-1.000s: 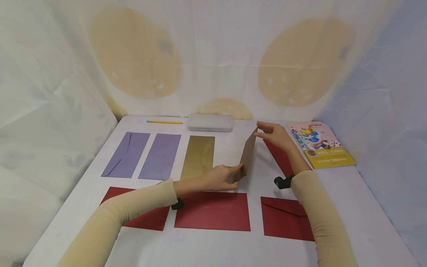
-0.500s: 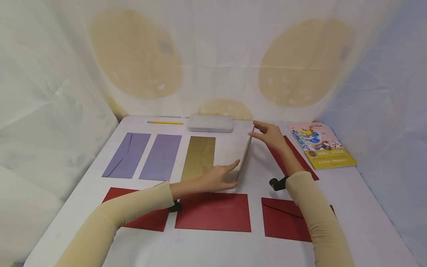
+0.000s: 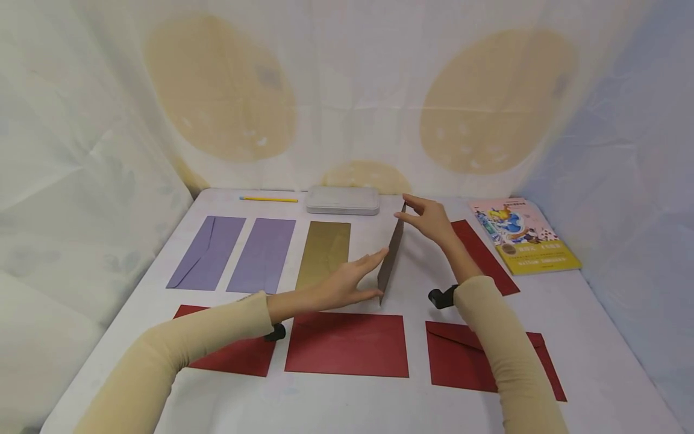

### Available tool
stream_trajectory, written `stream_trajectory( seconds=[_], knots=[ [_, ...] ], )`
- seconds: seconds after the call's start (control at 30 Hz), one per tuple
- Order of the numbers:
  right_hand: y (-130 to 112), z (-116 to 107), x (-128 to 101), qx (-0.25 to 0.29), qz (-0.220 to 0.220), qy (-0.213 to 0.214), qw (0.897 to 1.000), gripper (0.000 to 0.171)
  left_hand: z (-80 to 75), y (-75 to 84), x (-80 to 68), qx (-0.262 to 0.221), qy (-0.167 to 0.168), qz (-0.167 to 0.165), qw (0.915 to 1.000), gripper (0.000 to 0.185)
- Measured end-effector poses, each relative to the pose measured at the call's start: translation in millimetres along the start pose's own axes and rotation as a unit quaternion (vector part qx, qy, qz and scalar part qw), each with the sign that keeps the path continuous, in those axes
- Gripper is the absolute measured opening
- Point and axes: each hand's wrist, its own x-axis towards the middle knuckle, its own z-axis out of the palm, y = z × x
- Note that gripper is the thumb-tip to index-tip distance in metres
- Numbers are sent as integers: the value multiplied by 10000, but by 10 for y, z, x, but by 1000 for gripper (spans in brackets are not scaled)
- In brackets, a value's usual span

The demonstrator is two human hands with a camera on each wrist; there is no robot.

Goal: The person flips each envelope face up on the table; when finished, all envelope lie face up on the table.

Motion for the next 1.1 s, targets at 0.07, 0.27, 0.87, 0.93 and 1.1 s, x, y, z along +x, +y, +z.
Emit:
stream_trajectory(
  seconds=[0.07, 0.27, 0.87, 0.93, 1.1],
  knots=[
    [-4, 22, 14, -12, -54, 7, 10000, 66, -1, -4, -12, 43, -1, 12, 10000, 80],
    [-14, 69, 10, -224, -132, 22, 9997, 68, 0, -7, -37, 102, 23, -90, 9999, 80],
    [189, 261, -299, -980, -78, -905, 9910, 61, -67, -80, -157, -760, 614, -836, 9917, 77],
    [209, 271, -306, -1038, -73, -1049, 9890, 61, -67, -92, -167, -935, 633, -1060, 9879, 76],
    [229, 299, -316, -1079, -70, -1247, 9863, 62, -55, -129, -177, -1301, 531, -1482, 9789, 73]
  ],
)
